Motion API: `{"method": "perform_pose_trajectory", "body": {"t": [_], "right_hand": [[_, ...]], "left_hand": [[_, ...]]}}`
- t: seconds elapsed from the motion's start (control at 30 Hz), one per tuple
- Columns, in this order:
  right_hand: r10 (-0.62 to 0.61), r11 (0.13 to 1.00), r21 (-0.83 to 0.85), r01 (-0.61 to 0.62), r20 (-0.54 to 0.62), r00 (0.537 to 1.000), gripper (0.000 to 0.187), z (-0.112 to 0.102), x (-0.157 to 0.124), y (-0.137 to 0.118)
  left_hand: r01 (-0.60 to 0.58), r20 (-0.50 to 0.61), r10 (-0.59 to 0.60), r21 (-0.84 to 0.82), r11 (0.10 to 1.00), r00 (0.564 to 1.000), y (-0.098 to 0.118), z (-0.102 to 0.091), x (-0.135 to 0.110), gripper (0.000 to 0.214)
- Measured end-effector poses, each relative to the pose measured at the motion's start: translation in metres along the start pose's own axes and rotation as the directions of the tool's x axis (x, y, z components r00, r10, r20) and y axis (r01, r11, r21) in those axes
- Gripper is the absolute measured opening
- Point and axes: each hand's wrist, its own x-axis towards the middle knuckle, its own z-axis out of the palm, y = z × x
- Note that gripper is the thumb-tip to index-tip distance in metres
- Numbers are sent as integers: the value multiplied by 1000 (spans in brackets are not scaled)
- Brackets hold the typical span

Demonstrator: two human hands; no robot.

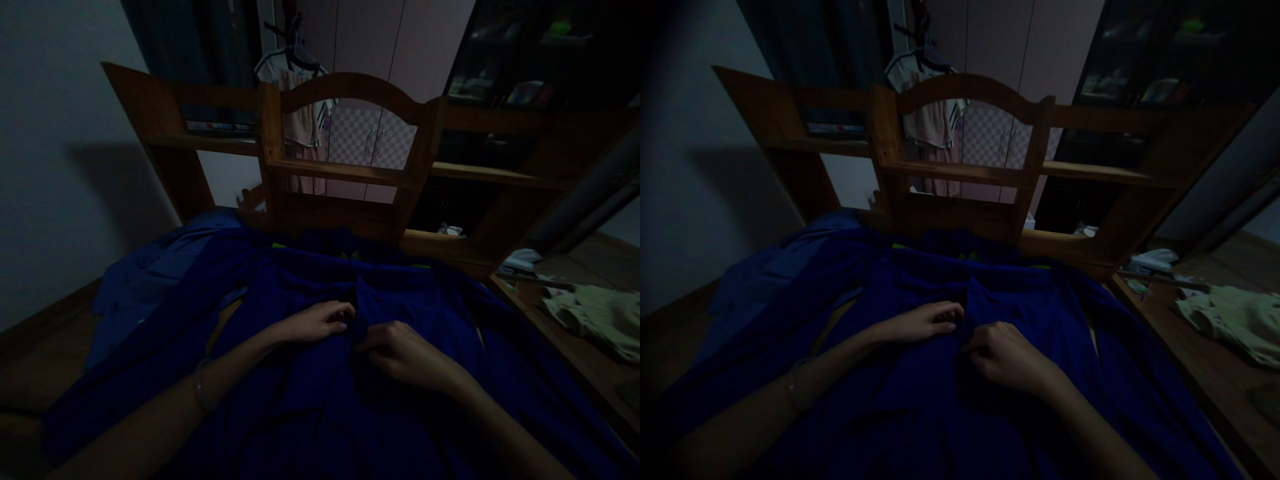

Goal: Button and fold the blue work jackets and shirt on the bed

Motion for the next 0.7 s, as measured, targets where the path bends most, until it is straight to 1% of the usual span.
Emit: {"method": "perform_pose_trajectory", "body": {"t": [0.1,0.2,0.23,0.3,0.37,0.43,0.53,0.7], "right_hand": [[4,1000,30,-4,2,1000,36,1,0,2],[12,999,51,-11,-8,1000,34,2,1,4],[13,998,57,-12,-13,1000,34,3,1,4],[12,998,65,-11,-15,1000,33,3,1,4],[7,998,59,-6,-11,1000,31,3,2,3],[4,999,33,-4,-7,1000,29,3,2,2],[7,1000,-15,-7,-11,1000,25,4,2,1],[11,1000,-6,-12,-16,1000,23,7,1,0]], "left_hand": [[-24,26,21,110,994,999,3,-2,-1,21],[-42,43,35,170,985,998,6,0,-1,20],[-31,17,29,188,982,999,6,2,0,21],[11,-88,9,220,975,996,7,10,1,25],[45,-205,4,236,971,979,7,17,4,27],[45,-268,19,230,972,963,6,23,5,27],[40,-286,15,185,982,958,5,25,7,28],[106,-298,-64,128,986,953,1,24,9,32]]}}
